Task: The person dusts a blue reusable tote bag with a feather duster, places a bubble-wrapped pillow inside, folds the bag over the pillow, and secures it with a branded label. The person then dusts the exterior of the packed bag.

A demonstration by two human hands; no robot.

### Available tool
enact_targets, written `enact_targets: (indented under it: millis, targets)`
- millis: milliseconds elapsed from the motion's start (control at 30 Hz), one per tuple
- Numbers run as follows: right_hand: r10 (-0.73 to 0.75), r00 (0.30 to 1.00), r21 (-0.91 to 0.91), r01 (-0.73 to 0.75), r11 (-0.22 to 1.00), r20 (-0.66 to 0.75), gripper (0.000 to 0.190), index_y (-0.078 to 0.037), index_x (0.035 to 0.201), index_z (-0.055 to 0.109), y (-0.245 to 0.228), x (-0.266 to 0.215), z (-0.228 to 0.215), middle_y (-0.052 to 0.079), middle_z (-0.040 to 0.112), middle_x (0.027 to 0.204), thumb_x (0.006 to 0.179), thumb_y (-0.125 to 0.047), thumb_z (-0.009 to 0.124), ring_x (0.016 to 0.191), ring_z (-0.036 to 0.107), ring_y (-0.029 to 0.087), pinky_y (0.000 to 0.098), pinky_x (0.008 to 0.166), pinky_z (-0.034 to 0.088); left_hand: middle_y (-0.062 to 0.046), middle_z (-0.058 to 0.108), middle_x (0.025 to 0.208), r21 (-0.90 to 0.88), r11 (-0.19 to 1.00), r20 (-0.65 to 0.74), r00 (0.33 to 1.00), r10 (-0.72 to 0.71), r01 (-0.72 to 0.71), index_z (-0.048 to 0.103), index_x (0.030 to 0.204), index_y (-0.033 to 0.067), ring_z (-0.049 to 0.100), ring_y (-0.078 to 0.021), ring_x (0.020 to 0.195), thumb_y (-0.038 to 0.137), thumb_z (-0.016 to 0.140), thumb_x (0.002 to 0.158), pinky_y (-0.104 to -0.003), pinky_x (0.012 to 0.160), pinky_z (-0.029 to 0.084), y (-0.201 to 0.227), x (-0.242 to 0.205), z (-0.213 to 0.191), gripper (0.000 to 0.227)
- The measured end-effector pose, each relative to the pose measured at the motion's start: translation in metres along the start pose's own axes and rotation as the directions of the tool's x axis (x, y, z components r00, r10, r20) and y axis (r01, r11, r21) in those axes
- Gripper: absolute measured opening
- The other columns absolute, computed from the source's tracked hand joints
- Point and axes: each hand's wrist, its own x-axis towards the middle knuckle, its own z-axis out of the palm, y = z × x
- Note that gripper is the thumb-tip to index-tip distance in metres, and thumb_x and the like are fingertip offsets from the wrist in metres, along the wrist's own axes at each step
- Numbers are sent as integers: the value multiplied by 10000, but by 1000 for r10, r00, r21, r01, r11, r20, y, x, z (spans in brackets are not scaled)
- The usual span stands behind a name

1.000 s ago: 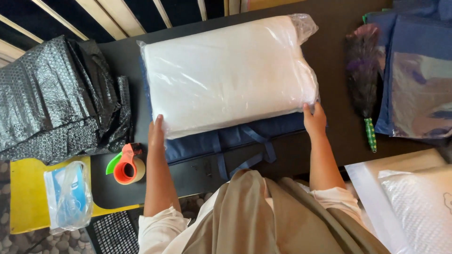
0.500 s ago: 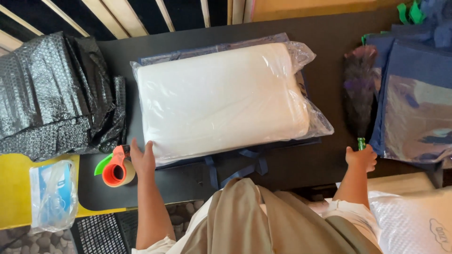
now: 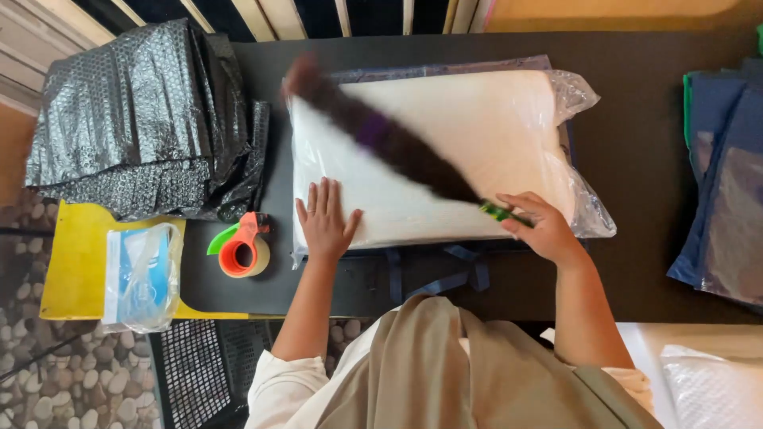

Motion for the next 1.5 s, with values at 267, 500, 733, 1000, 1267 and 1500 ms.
enact_targets:
  millis: [267, 500, 733, 1000, 1267, 1500]
  targets:
    - [208, 978, -191, -202, 961, 15, 236, -20, 1185, 743, 9, 60, 30, 134, 656, 1013, 960, -91, 737, 519, 619, 185, 314, 489, 522, -135, 405, 1596, -34, 999, 53, 999, -13, 15, 473, 1515, 111, 262, -339, 1538, 671, 472, 1004, -602, 1219, 42, -10, -7, 8, 759]
    - [-32, 995, -87, 25, 996, -90, 292, -63, 1241, 738, 19, 53, 44, 108, 539, 974, 953, -99, 770, 514, 643, 180, 273, 479, 551, -100, 315, 1679, -108, 993, 101, 994, -42, 52, 400, 1596, 171, 178, -318, 1577, 682, 405, 1013, -589, 1221, -14, -2, -5, -1, 776]
    - [243, 950, -63, -235, 970, 194, 230, 9, 1127, 767, 2, 37, 34, 124, 651, 897, 903, -42, 758, 480, 637, 162, 286, 469, 519, -122, 402, 1614, -258, 966, -37, 999, 28, -36, 498, 1517, 166, 265, -335, 1542, 645, 454, 1012, -559, 1223, 87, -12, -7, 17, 698]
    - [-11, 973, -12, 8, 1000, -231, 278, 0, 1243, 713, 19, 48, 37, 117, 554, 979, 971, -47, 749, 471, 623, 174, 259, 428, 516, -97, 308, 1681, -96, 994, 109, 993, -37, 47, 396, 1602, 196, 171, -309, 1578, 666, 433, 1010, -588, 1222, -14, -4, -6, 1, 757]
    - [125, 990, 24, -127, 992, 73, 217, 44, 1084, 757, 10, 37, 45, 151, 651, 871, 884, -33, 781, 467, 642, 177, 293, 441, 518, -71, 534, 1104, -36, 995, -160, 984, 82, -89, 600, 1064, 204, 454, -322, 1082, 539, 509, 897, -550, 1016, 183, -3, 2, -4, 385]
    - [25, 964, 28, -18, 999, -265, 264, -21, 1223, 726, 29, 41, 28, 110, 582, 925, 962, -53, 753, 492, 629, 159, 262, 441, 526, -91, 351, 1657, -97, 995, 0, 1000, 7, -7, 449, 1570, 176, 190, -300, 1570, 660, 425, 1021, -535, 1216, -67, -5, -9, 5, 732]
